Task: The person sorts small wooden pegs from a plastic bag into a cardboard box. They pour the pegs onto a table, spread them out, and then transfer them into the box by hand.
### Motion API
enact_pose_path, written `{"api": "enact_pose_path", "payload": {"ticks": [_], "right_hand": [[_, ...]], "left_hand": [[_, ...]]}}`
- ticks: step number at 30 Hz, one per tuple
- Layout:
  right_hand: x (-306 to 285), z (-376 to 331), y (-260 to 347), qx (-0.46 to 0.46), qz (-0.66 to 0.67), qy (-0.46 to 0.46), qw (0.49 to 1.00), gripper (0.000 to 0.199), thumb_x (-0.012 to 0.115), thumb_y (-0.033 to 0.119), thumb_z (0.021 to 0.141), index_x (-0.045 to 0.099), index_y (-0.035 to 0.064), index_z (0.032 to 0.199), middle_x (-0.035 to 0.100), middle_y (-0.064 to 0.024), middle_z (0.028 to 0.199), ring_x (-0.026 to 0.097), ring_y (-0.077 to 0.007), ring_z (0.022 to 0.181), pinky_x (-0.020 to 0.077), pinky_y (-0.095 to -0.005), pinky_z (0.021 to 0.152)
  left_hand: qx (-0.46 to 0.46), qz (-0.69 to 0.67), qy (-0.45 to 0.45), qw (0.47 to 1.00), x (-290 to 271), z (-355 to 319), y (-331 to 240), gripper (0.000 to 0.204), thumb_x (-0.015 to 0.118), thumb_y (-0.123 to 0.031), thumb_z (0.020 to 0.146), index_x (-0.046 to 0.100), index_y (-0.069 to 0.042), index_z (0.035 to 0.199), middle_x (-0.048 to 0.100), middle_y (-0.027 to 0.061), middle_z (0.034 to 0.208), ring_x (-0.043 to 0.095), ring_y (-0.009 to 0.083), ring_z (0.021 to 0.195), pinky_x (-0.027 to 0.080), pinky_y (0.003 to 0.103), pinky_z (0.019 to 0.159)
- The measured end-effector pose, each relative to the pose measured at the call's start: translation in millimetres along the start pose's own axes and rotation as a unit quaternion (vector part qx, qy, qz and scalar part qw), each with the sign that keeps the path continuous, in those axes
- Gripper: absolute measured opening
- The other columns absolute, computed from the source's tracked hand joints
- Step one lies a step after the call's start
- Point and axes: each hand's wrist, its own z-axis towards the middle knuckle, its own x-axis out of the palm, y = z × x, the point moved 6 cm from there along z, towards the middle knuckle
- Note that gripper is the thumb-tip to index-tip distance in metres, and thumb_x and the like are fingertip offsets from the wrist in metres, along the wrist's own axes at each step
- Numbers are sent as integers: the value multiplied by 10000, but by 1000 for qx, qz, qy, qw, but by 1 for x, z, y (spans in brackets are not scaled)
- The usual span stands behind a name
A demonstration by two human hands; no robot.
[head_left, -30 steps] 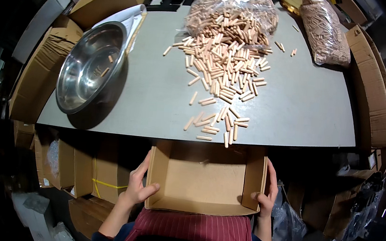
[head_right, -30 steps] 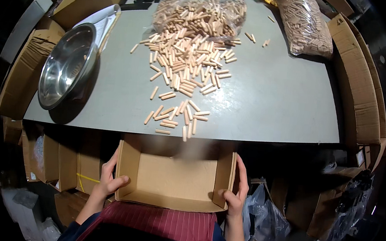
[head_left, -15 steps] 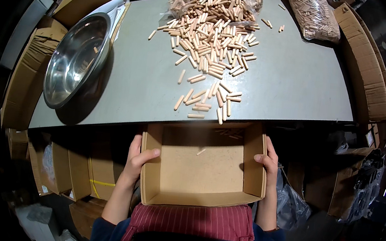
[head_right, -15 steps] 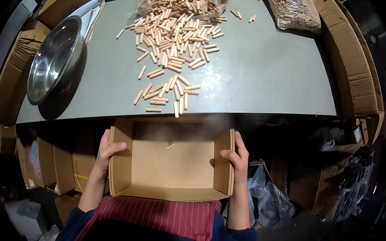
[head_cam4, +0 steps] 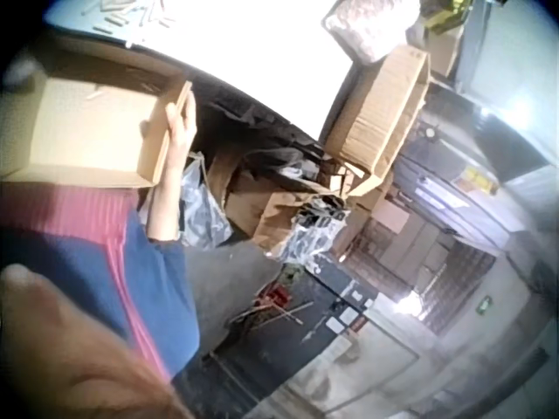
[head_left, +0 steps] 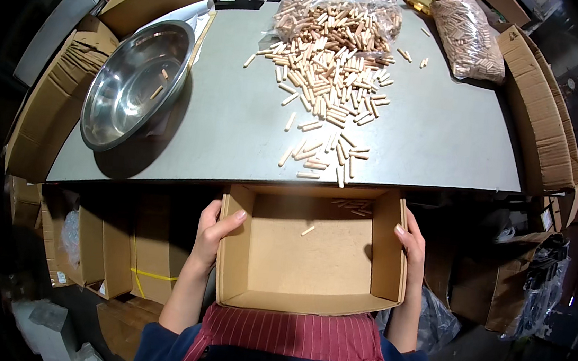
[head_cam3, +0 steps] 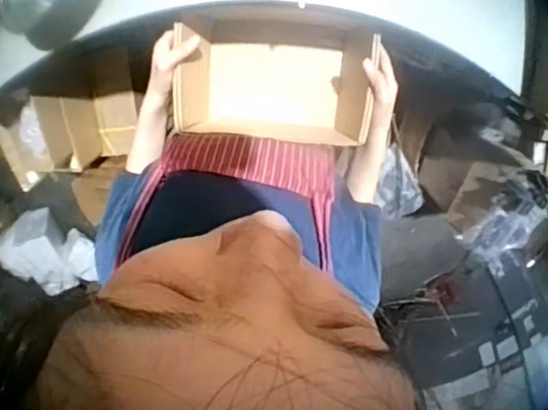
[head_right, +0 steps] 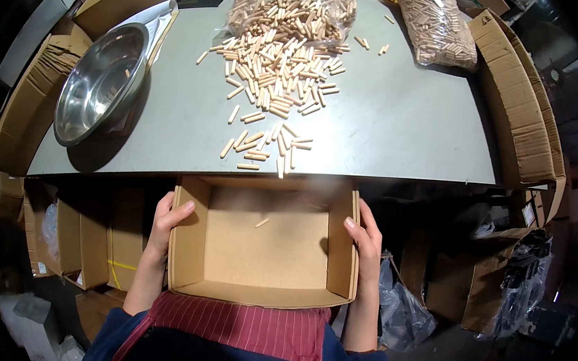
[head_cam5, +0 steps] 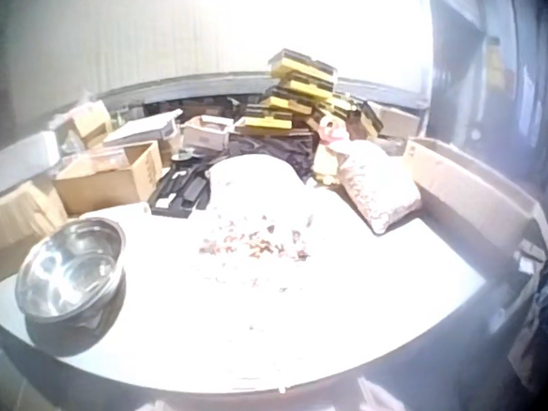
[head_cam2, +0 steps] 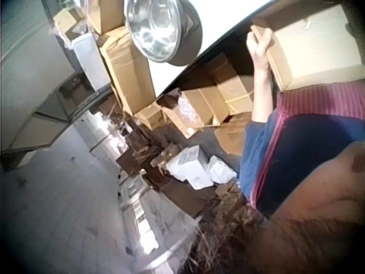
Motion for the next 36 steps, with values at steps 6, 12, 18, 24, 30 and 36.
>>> {"api": "enact_pose_path", "payload": {"ticks": [6,12,18,24,30,36], "right_hand": [[8,-2,16,-37,-51,-46,997,645,690,223,967,550,-45,1536,718,-131,1298,709,-204,1096,551,-317,978],[4,-5,65,-311,-433,-169,829,175,680,69,1029,798,-25,1118,784,-119,1044,699,-191,960,547,-332,908],[52,35,113,-370,-347,-48,860,188,646,-56,976,755,-30,1127,771,-135,1057,704,-217,980,552,-329,890],[90,67,122,-408,-469,80,779,382,652,-105,834,752,22,1181,727,-152,1172,648,-337,1061,522,-407,948],[102,80,118,-401,-486,102,770,515,636,-97,756,736,40,1242,660,-158,1130,603,-363,1033,503,-436,926],[131,85,116,-405,-457,227,758,540,624,-70,765,719,42,1285,662,-161,1091,596,-400,1012,504,-464,931]], "left_hand": [[7,38,-4,999,-4,-4,-9,470,826,-306,911,642,69,1125,709,108,989,665,145,860,542,311,768],[224,353,-138,898,-12,-23,-99,269,688,-88,1045,788,35,828,749,105,711,701,164,613,530,293,603],[453,380,-35,806,40,7,-148,169,700,23,922,786,-9,1064,746,80,873,683,251,772,541,368,750],[436,453,22,777,67,35,-147,432,674,45,875,768,-49,1287,710,119,1073,639,298,997,506,404,909],[461,450,53,763,88,49,-151,495,656,52,888,739,-57,1364,681,122,1063,622,316,992,510,412,904],[493,408,171,749,110,52,-147,526,657,69,859,744,-61,1361,679,117,1041,626,322,968,513,413,894]]}}
